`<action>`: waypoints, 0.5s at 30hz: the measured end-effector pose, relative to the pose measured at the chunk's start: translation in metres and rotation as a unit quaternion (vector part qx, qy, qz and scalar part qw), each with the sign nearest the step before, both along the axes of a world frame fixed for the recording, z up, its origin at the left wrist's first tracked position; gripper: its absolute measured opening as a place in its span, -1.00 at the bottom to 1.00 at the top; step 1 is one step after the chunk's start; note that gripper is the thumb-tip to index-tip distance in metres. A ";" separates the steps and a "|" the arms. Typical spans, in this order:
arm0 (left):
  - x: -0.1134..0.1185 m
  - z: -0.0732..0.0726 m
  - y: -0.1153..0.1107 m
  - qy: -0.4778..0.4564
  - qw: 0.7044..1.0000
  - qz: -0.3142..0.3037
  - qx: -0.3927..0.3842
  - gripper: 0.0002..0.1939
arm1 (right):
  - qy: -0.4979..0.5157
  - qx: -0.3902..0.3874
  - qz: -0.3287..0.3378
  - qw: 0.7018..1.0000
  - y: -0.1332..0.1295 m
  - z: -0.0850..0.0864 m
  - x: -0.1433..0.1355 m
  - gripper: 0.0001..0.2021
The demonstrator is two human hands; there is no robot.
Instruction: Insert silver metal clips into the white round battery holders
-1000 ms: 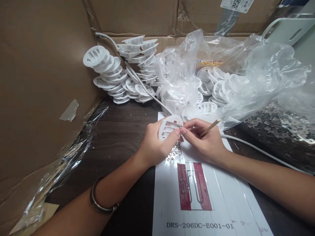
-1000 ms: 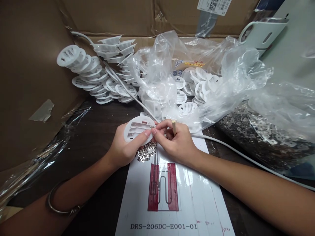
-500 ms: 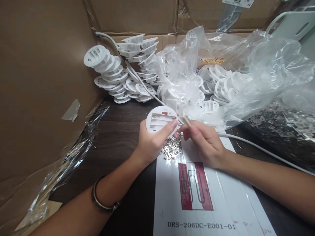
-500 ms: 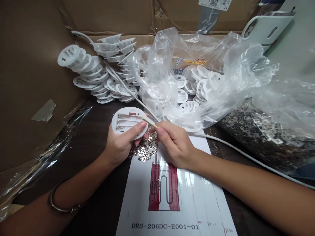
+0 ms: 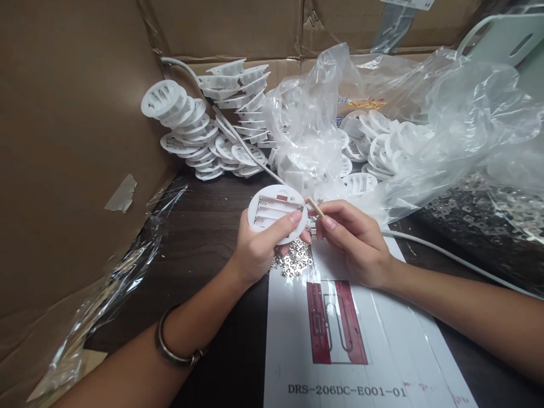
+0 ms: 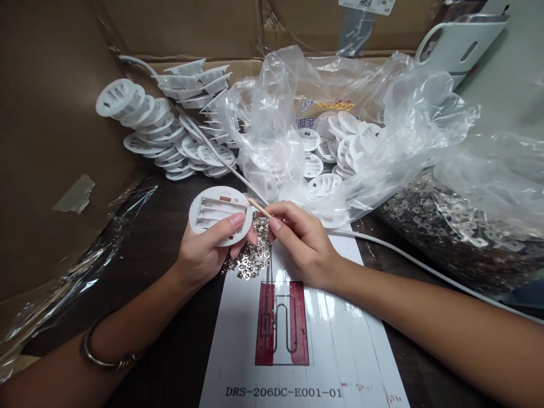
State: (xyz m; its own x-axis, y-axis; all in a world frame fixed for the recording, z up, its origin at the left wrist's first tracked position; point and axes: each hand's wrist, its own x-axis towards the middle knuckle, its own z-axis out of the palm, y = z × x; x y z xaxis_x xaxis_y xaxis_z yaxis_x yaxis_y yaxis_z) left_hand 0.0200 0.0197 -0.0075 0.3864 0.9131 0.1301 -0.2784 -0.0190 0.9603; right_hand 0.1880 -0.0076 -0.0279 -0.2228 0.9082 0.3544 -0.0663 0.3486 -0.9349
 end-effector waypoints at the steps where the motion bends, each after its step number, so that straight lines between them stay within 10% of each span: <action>1: 0.000 -0.001 0.000 -0.003 1.000 -0.003 -0.002 -0.84 | -0.002 0.007 0.006 1.000 0.000 0.001 0.000 -0.80; 15: -0.001 -0.003 0.002 -0.035 0.999 -0.016 0.004 -0.74 | -0.077 0.087 -0.011 0.993 0.003 -0.001 0.002 -0.66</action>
